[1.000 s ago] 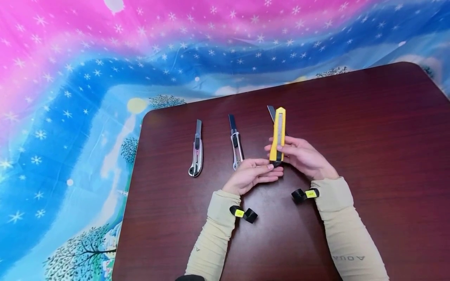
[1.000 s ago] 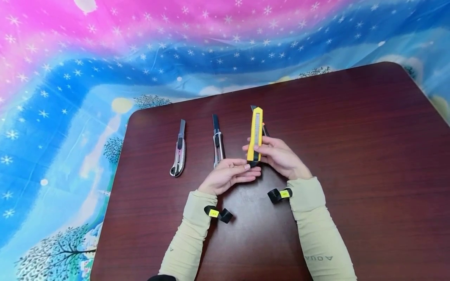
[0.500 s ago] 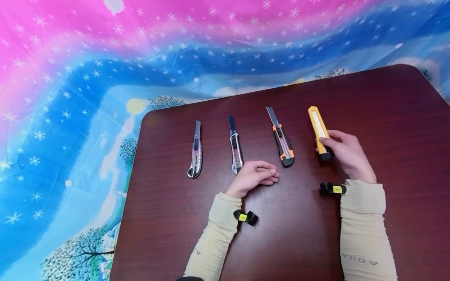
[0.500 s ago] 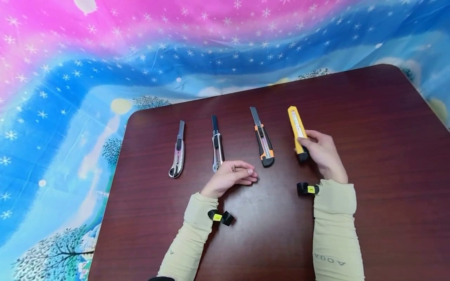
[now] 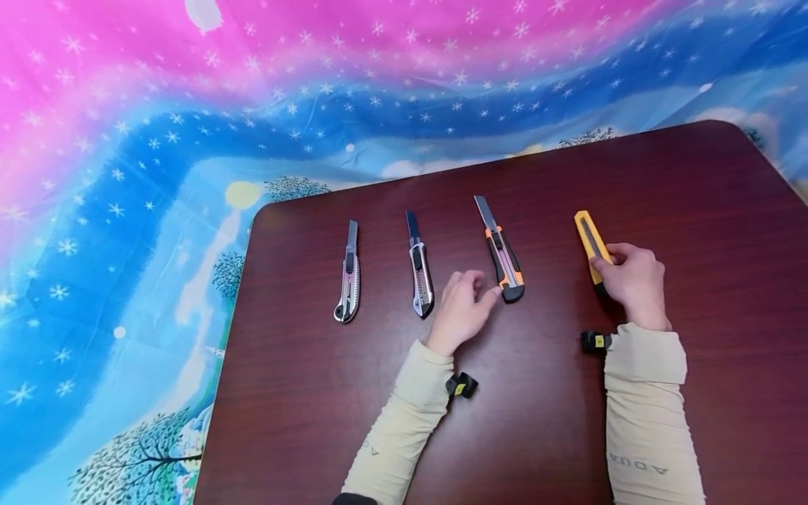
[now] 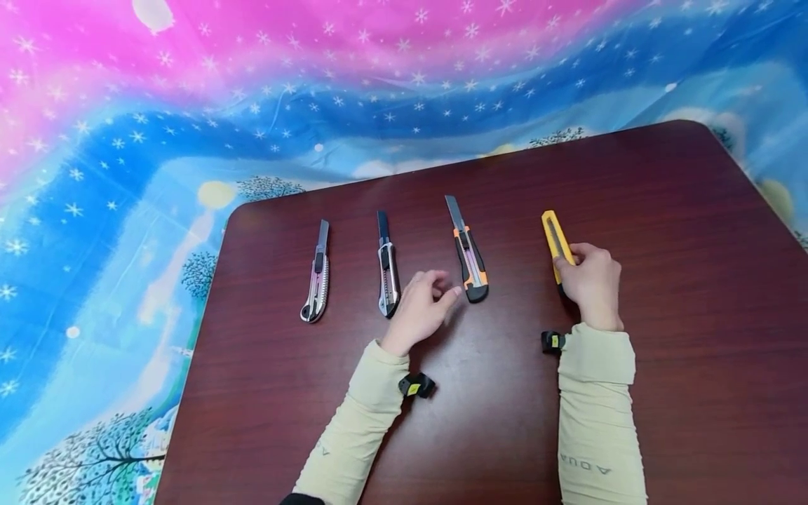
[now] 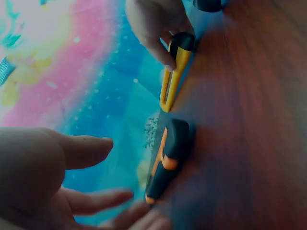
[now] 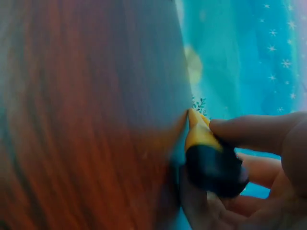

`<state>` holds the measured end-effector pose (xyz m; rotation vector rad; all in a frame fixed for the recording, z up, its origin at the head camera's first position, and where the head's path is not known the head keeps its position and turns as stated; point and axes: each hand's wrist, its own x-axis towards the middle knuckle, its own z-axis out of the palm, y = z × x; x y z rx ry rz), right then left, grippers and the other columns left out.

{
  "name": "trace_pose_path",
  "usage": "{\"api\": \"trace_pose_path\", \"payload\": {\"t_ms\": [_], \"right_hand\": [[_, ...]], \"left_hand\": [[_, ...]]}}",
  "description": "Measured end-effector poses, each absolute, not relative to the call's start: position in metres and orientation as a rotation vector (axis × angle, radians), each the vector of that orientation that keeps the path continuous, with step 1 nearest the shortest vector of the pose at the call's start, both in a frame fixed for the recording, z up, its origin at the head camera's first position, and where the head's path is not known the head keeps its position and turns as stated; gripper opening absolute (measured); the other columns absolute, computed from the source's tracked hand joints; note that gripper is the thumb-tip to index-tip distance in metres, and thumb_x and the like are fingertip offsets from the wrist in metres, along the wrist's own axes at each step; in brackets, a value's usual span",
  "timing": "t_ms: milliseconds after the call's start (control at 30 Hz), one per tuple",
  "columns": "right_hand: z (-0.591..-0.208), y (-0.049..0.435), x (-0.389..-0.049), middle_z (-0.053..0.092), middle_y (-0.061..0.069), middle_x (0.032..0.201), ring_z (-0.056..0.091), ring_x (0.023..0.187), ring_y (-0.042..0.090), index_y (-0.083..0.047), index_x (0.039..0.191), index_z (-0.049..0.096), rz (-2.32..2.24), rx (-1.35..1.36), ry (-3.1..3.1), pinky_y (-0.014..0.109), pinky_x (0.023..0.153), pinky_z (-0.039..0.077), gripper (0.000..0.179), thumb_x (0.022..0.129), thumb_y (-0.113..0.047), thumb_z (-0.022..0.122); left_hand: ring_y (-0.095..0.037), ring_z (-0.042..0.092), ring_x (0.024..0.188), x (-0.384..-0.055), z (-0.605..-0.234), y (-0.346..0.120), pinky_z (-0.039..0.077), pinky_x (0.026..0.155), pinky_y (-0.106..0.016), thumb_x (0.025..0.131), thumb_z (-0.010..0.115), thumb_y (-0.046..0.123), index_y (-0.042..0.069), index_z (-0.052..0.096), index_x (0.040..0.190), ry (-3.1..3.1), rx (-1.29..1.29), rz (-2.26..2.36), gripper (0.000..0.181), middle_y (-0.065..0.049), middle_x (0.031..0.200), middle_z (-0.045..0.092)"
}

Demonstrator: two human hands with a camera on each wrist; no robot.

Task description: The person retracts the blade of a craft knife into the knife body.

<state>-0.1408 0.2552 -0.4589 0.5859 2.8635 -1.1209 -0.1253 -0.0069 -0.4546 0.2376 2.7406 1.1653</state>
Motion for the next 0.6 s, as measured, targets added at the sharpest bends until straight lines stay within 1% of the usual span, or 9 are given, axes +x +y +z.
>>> {"api": "trace_pose_path", "payload": {"t_ms": [67,133,267,333,400,500,600], "right_hand": [[-0.46,0.255,-0.141,0.061,0.027,0.11,0.052,0.098,0.042,0.005,0.128,0.056,-1.096,0.599,2.874,0.031,0.062,0.041,0.047,0.095,-0.028,0.056],[-0.46,0.255,-0.14,0.061,0.027,0.111,0.052,0.097,0.043,0.006,0.128,0.056,-1.074,0.615,2.872,0.035,0.062,0.041,0.047,0.095,-0.029,0.056],[-0.46,0.257,-0.139,0.061,0.025,0.113,0.054,0.095,0.043,0.004,0.13,0.055,-1.034,0.633,2.84,0.04,0.058,0.043,0.05,0.095,-0.033,0.055],[-0.46,0.257,-0.139,0.06,0.025,0.112,0.054,0.094,0.043,0.003,0.13,0.054,-1.013,0.631,2.835,0.041,0.056,0.043,0.05,0.095,-0.034,0.054],[-0.459,0.258,-0.138,0.059,0.024,0.111,0.054,0.092,0.043,0.002,0.13,0.054,-1.0,0.637,2.829,0.042,0.055,0.043,0.05,0.096,-0.034,0.053],[-0.457,0.259,-0.137,0.058,0.026,0.113,0.053,0.092,0.044,0.002,0.13,0.053,-0.987,0.644,2.824,0.044,0.056,0.043,0.049,0.096,-0.033,0.052],[-0.455,0.261,-0.136,0.056,0.028,0.115,0.052,0.094,0.045,0.002,0.132,0.052,-0.988,0.654,2.824,0.047,0.058,0.044,0.05,0.097,-0.033,0.051]], "left_hand": [[-0.026,0.056,0.106,-0.129,-0.452,0.004,0.051,0.094,-0.032,0.092,0.062,0.037,0.0,0.054,0.131,2.833,0.208,1.042,0.055,-0.014,0.117,0.055],[-0.03,0.057,0.105,-0.135,-0.452,0.017,0.052,0.094,-0.035,0.09,0.063,0.041,-0.004,0.047,0.135,2.888,0.158,0.955,0.065,-0.018,0.119,0.05],[-0.03,0.064,0.09,-0.148,-0.457,0.04,0.057,0.082,-0.032,0.084,0.068,0.048,-0.009,0.039,0.139,2.99,0.066,0.773,0.083,-0.02,0.118,0.048],[-0.029,0.065,0.087,-0.152,-0.459,0.048,0.058,0.078,-0.031,0.082,0.07,0.048,-0.009,0.037,0.14,3.01,0.024,0.704,0.088,-0.02,0.119,0.047],[-0.029,0.065,0.086,-0.156,-0.461,0.055,0.058,0.075,-0.03,0.081,0.072,0.047,-0.01,0.035,0.141,3.022,0.003,0.648,0.091,-0.021,0.122,0.046],[-0.026,0.065,0.083,-0.159,-0.461,0.062,0.059,0.073,-0.028,0.081,0.073,0.041,-0.011,0.035,0.141,3.03,0.026,0.575,0.088,-0.022,0.127,0.045],[-0.024,0.065,0.079,-0.161,-0.458,0.067,0.06,0.072,-0.026,0.08,0.073,0.036,-0.014,0.036,0.139,3.023,0.061,0.533,0.086,-0.025,0.126,0.047]]}}
